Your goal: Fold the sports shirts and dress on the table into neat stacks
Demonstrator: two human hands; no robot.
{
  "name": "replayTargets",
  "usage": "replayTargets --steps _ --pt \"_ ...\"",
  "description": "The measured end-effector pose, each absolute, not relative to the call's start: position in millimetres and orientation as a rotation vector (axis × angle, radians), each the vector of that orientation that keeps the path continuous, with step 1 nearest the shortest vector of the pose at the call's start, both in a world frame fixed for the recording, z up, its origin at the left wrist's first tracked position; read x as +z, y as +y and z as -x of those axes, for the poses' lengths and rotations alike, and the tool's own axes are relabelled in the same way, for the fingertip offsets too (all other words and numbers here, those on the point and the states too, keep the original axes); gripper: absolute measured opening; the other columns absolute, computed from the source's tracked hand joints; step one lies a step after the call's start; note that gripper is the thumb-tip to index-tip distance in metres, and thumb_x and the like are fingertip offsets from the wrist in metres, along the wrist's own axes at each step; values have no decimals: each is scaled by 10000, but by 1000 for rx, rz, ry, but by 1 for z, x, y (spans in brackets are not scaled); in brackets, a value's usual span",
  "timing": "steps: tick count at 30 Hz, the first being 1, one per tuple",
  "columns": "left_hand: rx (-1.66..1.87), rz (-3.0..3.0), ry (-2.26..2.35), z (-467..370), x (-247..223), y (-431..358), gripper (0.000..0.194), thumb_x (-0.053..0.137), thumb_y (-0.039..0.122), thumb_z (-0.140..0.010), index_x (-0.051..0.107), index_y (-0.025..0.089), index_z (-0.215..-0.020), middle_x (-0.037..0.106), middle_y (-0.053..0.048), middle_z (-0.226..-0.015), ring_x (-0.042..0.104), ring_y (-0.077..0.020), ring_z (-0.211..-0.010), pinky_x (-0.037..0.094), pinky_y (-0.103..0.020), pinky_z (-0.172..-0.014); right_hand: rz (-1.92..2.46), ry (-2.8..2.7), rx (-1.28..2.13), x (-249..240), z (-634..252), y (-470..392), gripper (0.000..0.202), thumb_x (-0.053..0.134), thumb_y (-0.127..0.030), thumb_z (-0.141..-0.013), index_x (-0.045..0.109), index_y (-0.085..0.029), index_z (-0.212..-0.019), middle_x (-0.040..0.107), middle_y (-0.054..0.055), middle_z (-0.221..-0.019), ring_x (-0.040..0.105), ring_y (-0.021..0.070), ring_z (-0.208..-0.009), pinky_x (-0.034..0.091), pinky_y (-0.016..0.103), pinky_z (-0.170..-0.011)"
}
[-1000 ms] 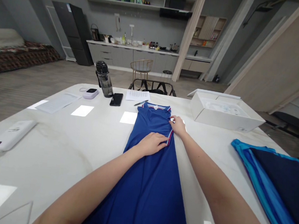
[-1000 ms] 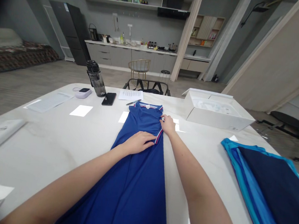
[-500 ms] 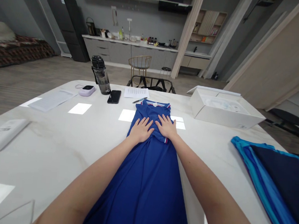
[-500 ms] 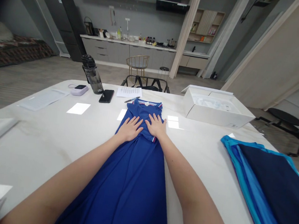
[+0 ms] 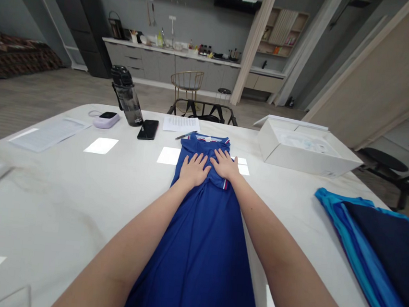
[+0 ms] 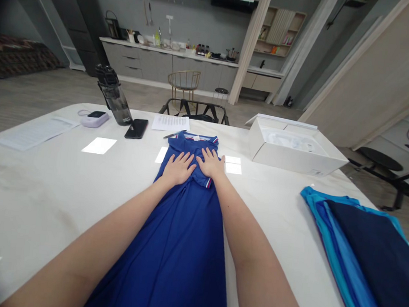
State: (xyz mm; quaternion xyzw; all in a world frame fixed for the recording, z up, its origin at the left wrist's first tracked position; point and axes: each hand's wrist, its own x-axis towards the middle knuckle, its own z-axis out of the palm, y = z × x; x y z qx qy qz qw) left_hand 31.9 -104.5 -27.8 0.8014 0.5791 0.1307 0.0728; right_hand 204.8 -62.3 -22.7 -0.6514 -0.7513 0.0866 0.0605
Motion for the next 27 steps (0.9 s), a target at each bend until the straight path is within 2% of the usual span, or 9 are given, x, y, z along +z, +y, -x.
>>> replayTargets --steps 3,6,9,12,16,19,23,27 --pt "389 -2414 1738 -33 -29 -99 616 248 525 -1032 363 241 -1566 307 -65 -1641 226 -289 -1531 109 -576 -1234 1947 -2256 237 -22 -205 -60 673 265 -644 -1011 306 -302 -1589 256 62 -1660 178 309 -1528 66 694 -1177" --pt "379 -2435 1688 -29 -25 -103 608 278 513 -1034 378 221 -1558 312 -79 -1639 221 -293 -1533 109 -559 -1240 1881 -2190 119 -19 -204 -68 635 302 -622 -1015 411 -278 -1538 323 76 -1635 211 318 -1511 54 688 -1178" --pt "406 -2447 1555 -18 -18 -119 548 306 433 -1047 426 189 -1523 348 -98 -1623 256 -272 -1523 126 -525 -1248 1787 -2056 -38 -13 -203 -84 545 324 -551 -1036 538 -241 -1429 453 109 -1550 321 304 -1448 66 654 -1186" --pt "592 -2366 1430 -2 -9 -141 464 356 336 -1041 500 183 -1454 455 -101 -1561 378 -217 -1465 230 -448 -1235 1734 -1967 -86 -6 -204 -108 431 363 -458 -1043 638 -220 -1275 576 134 -1400 449 294 -1325 154 593 -1176" --pt "810 -2321 1330 23 9 -181 284 483 242 -967 664 187 -1178 665 -84 -1262 599 -193 -1204 429 -347 -1098 1599 -2088 -56 4 -204 -152 299 483 -389 -1010 686 -214 -1143 632 129 -1244 512 286 -1219 296 485 -1111" --pt "780 -2350 1371 39 25 -221 155 533 248 -929 668 214 -998 679 -51 -1031 643 -195 -982 505 -330 -920 1489 -2207 36 15 -201 -189 240 554 -361 -982 694 -216 -1113 641 107 -1170 542 267 -1154 389 413 -1023" --pt "569 -2376 1403 57 36 -282 95 567 310 -916 623 233 -925 644 -12 -860 619 -180 -790 477 -295 -724 1317 -2335 207 24 -187 -240 160 610 -284 -956 704 -220 -1070 652 68 -1093 585 218 -1063 440 334 -939" --pt "419 -2345 1488 75 36 -330 153 552 376 -928 613 236 -916 670 -22 -880 634 -192 -805 447 -287 -682 1191 -2450 369 24 -162 -283 142 639 -252 -943 704 -234 -1067 663 33 -1018 622 176 -948 454 277 -836"
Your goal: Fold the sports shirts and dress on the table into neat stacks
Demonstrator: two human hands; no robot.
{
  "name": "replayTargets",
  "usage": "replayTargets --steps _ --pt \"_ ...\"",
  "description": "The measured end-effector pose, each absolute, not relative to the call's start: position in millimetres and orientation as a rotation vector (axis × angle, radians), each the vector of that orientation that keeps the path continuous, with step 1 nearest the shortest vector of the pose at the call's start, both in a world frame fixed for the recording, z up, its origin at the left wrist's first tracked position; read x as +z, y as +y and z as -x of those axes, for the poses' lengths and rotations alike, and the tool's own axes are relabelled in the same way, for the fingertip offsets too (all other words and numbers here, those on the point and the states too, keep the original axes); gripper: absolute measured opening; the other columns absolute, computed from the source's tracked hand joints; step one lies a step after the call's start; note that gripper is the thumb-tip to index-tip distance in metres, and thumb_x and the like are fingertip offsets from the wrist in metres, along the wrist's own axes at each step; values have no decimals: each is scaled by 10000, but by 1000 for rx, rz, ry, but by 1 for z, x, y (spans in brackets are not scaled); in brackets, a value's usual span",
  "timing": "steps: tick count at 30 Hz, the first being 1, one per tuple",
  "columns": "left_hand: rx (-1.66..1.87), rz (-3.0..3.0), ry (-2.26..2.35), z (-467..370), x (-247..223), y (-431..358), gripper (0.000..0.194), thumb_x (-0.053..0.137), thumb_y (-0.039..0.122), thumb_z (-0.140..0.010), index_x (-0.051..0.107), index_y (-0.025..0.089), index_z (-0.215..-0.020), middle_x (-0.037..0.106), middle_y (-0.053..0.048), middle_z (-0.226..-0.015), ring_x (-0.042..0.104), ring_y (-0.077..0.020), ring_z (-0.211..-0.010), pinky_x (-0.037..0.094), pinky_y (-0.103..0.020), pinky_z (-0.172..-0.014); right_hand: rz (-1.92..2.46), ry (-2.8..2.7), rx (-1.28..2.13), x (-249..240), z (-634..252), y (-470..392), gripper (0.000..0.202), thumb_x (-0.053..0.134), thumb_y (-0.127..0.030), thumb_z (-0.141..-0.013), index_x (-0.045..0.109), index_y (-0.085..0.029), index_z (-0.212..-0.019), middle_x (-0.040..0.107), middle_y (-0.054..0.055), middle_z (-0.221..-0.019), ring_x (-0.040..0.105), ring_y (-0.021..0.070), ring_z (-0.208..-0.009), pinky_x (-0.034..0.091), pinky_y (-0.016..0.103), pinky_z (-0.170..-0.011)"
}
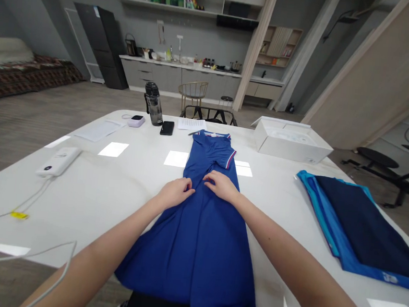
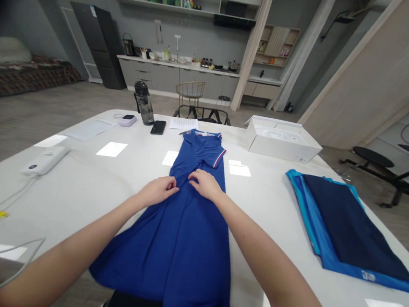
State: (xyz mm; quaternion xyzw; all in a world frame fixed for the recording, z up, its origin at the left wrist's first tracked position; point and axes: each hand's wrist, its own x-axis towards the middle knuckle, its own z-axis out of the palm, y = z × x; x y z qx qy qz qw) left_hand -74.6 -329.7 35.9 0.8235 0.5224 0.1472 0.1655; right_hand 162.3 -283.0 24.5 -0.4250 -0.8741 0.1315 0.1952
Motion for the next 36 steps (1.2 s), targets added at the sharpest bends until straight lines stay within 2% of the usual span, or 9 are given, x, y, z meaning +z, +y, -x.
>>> replayTargets --steps 4,8,13,20,24,27,30,36 --pt "256 -2282 1564 88 35 -358 224 565 440 -916 639 230 -932 704 -45 -945 661 -213 -858 461 -295 -715 1145 -2563 459 28 -135 -314 193 638 -225 -939 691 -257 -1122 670 15 -995 637 162 -896 450 257 -784" --pt "193 -2270 1624 99 37 -384 269 591 489 -892 645 225 -894 715 -64 -941 674 -238 -864 472 -314 -735 1129 -2660 409 36 -116 -333 277 559 -178 -953 678 -279 -1182 657 31 -1114 647 174 -948 449 258 -782" --pt "108 -2258 1636 120 40 -419 286 573 490 -900 652 216 -868 719 -82 -931 684 -256 -847 469 -328 -729 1138 -2767 366 44 -100 -349 450 515 -97 -888 651 -310 -1261 612 35 -1138 646 179 -910 449 254 -724" --pt "58 -2219 1705 157 44 -470 276 598 478 -880 683 216 -886 722 -92 -923 685 -268 -851 458 -327 -739 985 -2846 337 45 -81 -363 227 558 -185 -929 709 -264 -1079 590 49 -1086 624 185 -936 445 257 -724" --pt "157 -2239 1690 172 55 -494 257 613 433 -868 629 213 -736 684 -53 -800 641 -223 -759 414 -305 -708 978 -2838 298 48 -76 -368 183 560 -166 -937 707 -245 -1013 595 46 -1062 611 178 -913 423 251 -697" --pt "289 -2171 1641 171 73 -510 299 586 419 -885 572 206 -676 598 0 -671 560 -171 -651 357 -280 -628 978 -2807 328 55 -83 -370 151 579 -163 -932 702 -234 -985 598 43 -1045 602 172 -899 410 246 -693" --pt "446 -2064 1501 153 97 -528 258 569 421 -909 585 207 -765 557 36 -652 515 -145 -625 333 -259 -596 963 -2731 415 66 -100 -368 141 590 -147 -921 698 -224 -970 600 32 -1023 598 156 -871 413 241 -735" --pt "509 -2090 1257 81 113 -554 114 552 294 -930 645 227 -941 676 13 -790 595 -151 -678 393 -257 -635 974 -2633 532 78 -145 -366 162 619 -100 -858 702 -208 -945 602 27 -976 585 156 -870 411 244 -788"
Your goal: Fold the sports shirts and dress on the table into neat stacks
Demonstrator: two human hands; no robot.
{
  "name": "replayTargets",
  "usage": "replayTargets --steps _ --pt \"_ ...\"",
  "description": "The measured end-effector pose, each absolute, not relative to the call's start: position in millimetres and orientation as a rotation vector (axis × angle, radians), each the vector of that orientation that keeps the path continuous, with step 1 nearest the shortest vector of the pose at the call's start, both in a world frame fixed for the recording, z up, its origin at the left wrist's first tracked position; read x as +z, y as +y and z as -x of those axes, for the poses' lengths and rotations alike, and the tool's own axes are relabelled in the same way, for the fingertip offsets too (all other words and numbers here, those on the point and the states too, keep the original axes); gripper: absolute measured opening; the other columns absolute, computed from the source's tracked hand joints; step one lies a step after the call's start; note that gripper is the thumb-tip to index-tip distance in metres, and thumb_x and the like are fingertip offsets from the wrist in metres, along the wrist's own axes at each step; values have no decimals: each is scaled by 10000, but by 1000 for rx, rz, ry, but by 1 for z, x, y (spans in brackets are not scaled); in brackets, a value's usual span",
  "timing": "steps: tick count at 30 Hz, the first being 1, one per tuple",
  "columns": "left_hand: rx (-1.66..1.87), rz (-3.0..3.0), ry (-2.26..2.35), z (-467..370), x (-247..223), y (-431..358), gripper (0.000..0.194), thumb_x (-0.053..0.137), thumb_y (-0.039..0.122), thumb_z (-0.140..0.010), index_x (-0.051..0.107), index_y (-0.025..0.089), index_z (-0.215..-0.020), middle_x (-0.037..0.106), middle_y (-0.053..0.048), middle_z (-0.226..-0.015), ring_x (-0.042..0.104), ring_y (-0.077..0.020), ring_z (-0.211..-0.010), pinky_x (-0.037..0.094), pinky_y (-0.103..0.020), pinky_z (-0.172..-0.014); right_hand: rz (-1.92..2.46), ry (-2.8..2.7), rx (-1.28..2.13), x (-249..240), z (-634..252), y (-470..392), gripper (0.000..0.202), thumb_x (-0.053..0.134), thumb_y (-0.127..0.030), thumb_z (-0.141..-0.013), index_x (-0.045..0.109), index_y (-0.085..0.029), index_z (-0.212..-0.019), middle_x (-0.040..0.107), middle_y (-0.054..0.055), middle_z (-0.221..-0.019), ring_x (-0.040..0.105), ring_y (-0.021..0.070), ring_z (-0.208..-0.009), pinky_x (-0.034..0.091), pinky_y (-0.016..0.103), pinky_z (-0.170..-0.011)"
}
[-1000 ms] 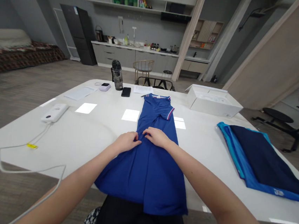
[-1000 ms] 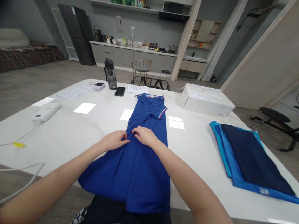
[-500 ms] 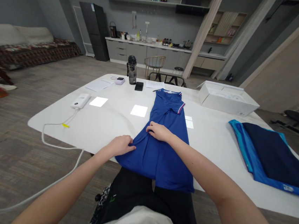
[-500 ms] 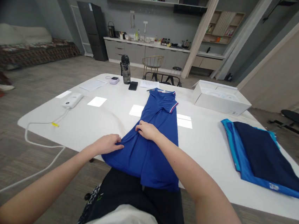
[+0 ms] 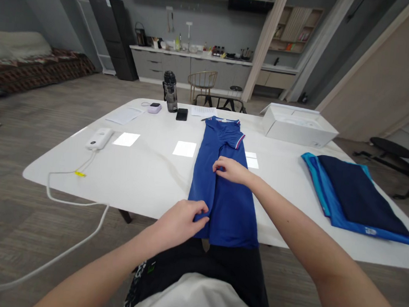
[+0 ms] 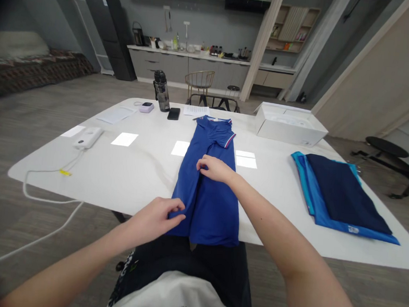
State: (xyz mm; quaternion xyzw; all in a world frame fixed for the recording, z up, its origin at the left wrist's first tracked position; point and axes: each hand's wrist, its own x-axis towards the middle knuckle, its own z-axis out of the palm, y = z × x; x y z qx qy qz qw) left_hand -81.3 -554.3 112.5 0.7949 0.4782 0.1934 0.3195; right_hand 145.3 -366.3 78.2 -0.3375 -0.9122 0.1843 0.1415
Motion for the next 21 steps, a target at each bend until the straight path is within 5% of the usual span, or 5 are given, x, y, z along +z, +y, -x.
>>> replayTargets --steps 6,13,21 --pt "304 -2247 1165 33 68 -556 108 601 223 -898 691 221 -958 735 -40 -926 682 -214 -833 454 -295 -718 1190 -2719 609 51 -169 -380 158 628 -111 -850 716 -217 -927 599 17 -953 562 137 -786 374 233 -710" --pt "271 -2266 870 48 55 -544 315 646 458 -926 700 247 -1154 695 -26 -943 662 -179 -825 490 -272 -740 1195 -2612 656 31 -179 -390 161 609 -115 -886 712 -213 -963 612 14 -920 570 138 -798 388 235 -748" --pt "385 -2369 762 87 45 -500 265 479 238 -1015 728 252 -1106 674 -44 -1104 621 -181 -1048 466 -299 -964 983 -2656 819 38 -175 -439 141 644 -193 -907 743 -240 -995 632 19 -956 591 146 -819 403 245 -755"
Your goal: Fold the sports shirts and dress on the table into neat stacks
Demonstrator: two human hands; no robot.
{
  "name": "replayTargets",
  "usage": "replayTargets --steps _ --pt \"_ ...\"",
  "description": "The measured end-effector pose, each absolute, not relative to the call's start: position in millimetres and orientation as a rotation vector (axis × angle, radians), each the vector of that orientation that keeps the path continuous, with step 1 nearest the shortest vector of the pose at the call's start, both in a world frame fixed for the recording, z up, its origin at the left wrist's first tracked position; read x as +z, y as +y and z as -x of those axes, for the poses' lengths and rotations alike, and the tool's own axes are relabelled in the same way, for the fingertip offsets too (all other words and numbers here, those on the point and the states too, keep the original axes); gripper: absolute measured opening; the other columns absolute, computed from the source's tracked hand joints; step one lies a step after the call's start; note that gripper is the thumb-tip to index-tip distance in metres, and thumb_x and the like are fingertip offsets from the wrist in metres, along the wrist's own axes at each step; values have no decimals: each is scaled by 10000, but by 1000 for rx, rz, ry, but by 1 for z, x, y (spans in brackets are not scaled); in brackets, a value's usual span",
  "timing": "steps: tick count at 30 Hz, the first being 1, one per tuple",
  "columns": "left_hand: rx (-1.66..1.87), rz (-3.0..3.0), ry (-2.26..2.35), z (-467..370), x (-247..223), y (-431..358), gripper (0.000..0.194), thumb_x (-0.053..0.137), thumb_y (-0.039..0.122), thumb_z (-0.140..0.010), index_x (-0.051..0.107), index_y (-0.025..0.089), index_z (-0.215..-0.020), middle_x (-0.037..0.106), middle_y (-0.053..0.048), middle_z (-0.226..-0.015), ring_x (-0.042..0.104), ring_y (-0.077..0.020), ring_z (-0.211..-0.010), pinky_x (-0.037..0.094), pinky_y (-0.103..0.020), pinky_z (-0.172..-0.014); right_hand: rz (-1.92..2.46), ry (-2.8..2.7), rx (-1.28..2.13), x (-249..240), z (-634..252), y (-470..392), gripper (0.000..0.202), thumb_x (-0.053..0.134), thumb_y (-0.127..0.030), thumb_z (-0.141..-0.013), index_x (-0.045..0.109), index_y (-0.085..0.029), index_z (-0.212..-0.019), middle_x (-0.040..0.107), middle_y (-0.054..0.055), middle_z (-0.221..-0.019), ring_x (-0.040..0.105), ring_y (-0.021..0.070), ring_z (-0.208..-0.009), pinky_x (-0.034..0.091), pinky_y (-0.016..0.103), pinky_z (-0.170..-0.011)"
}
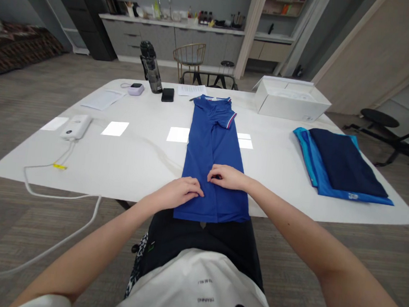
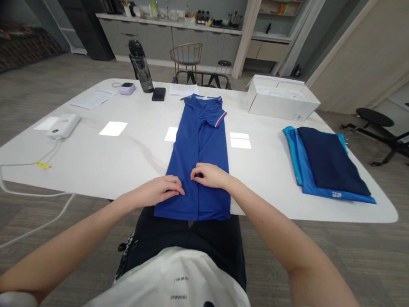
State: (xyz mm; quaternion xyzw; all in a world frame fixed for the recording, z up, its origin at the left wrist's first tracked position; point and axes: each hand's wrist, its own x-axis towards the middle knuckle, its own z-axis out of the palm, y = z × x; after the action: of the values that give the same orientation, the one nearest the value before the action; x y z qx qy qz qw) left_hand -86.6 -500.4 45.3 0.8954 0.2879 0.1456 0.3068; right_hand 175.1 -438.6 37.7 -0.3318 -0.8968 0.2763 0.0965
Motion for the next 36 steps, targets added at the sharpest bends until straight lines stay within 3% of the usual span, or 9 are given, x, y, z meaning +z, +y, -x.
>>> replayTargets --steps 5,8,13,16,20,24,30,33,36 --pt "313 -2474 704 88 32 -504 254 511 204 -996 736 259 -1100 681 -34 -1150 602 -192 -1057 450 -328 -967 966 -2733 806 38 -178 -480 195 726 -419 -880 728 -258 -990 636 6 -910 597 167 -826 372 273 -758" --pt "339 -2504 720 89 27 -510 225 546 210 -983 739 259 -1088 678 -35 -1166 589 -200 -1080 435 -348 -983 971 -2734 771 33 -183 -501 246 746 -474 -858 709 -242 -930 622 -4 -828 590 170 -816 348 286 -775" --pt "395 -2497 739 92 23 -515 218 556 215 -981 735 254 -1099 670 -42 -1179 586 -196 -1108 425 -349 -998 1023 -2672 953 32 -200 -525 178 748 -385 -867 693 -220 -905 613 -30 -750 586 137 -725 369 261 -742" --pt "410 -2497 758 89 27 -519 225 531 229 -994 727 243 -1105 677 -45 -1147 601 -190 -1067 433 -343 -970 1117 -2603 1058 39 -220 -537 122 750 -316 -853 710 -210 -897 646 -6 -815 593 141 -729 402 244 -695" --pt "416 -2500 769 73 35 -530 253 477 241 -1014 718 232 -1088 688 -47 -1104 621 -184 -1014 431 -336 -918 1284 -2605 937 47 -250 -555 102 759 -263 -822 720 -219 -906 664 24 -917 607 170 -813 431 261 -732" --pt "401 -2542 740 49 41 -537 253 475 268 -1014 719 236 -1074 700 -44 -1070 634 -189 -1007 421 -333 -895 1452 -2595 748 48 -263 -573 114 731 -236 -823 693 -218 -929 644 28 -890 588 184 -808 422 279 -726" --pt "405 -2546 732 44 41 -535 232 495 259 -1003 707 237 -1093 707 -43 -1084 650 -193 -1027 435 -326 -897 1480 -2549 581 43 -258 -591 109 644 -105 -779 605 -202 -810 610 42 -893 570 188 -840 400 275 -748" --pt "413 -2539 731 53 42 -536 233 490 254 -1003 704 239 -1095 711 -43 -1092 652 -192 -1038 445 -324 -919 1455 -2527 623 42 -253 -597 156 587 -61 -758 543 -210 -766 590 15 -819 547 165 -762 365 258 -697" --pt "434 -2549 781 64 42 -540 238 481 264 -1009 700 231 -1097 711 -48 -1092 656 -193 -1014 459 -325 -909 1554 -2466 576 40 -249 -606 154 558 -86 -798 543 -220 -872 579 -14 -752 521 154 -668 313 256 -638"
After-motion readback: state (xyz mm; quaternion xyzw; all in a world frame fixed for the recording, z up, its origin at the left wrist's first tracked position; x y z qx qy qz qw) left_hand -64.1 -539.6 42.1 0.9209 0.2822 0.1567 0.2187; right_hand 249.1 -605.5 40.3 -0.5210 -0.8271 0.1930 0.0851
